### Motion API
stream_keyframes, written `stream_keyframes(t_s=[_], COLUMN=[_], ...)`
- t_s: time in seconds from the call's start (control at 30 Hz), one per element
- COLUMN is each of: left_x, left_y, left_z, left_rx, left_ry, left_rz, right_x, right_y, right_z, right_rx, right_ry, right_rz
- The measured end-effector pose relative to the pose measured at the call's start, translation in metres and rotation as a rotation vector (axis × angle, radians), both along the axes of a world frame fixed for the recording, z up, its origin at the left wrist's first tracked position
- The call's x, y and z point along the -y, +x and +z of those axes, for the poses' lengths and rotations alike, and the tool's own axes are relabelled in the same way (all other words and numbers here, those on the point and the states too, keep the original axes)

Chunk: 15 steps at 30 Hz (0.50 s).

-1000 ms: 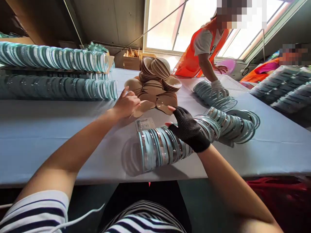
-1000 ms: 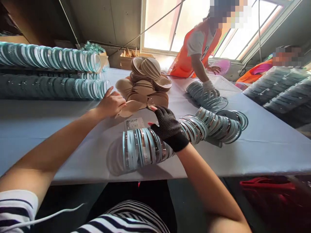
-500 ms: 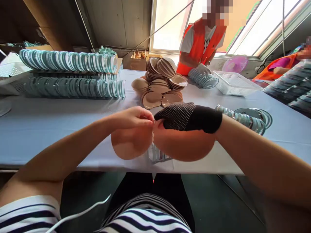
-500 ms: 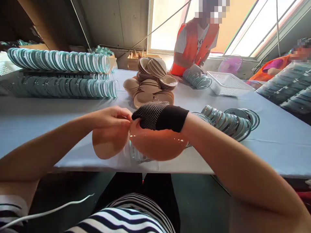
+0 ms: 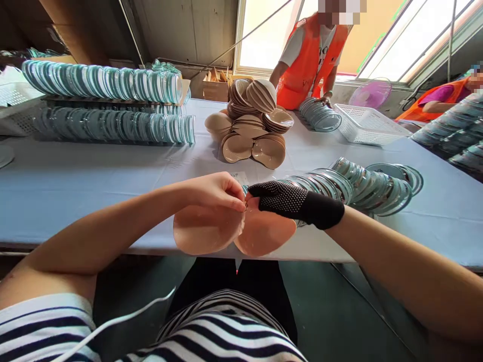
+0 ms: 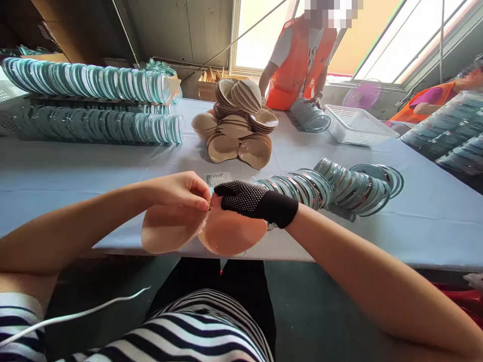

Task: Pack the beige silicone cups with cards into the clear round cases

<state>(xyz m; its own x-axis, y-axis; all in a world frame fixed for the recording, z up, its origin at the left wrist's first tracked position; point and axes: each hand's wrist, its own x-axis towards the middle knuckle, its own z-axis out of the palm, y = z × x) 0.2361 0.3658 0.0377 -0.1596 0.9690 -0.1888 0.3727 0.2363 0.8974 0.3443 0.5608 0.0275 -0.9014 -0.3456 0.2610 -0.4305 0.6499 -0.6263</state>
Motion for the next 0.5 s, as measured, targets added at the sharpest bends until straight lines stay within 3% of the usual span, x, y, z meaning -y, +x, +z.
stream_keyframes(t_s=[0.1, 0.27, 0.37, 0.5], left_x=[0.0, -0.001, -0.002, -0.004], left_y=[0.001, -0.004, -0.007, 0.0], left_z=[-0.001, -0.006, -0.01, -0.016], left_rx=[0.015, 0.082, 0.095, 0.094], left_ry=[0.002, 0.014, 0.007, -0.01], left_rz=[0.017, -0.063, -0.069, 0.038], right_x=[-0.002, 0.0, 0.006, 0.016], right_y=[0.005, 0.014, 0.016, 0.014], right_z=[-0.014, -0.018, -0.014, -0.013], right_rx=[0.025, 0.077, 0.105, 0.071], right_ry=[-0.078, -0.212, -0.131, -0.022], right_rz=[0.084, 0.027, -0.059, -0.241])
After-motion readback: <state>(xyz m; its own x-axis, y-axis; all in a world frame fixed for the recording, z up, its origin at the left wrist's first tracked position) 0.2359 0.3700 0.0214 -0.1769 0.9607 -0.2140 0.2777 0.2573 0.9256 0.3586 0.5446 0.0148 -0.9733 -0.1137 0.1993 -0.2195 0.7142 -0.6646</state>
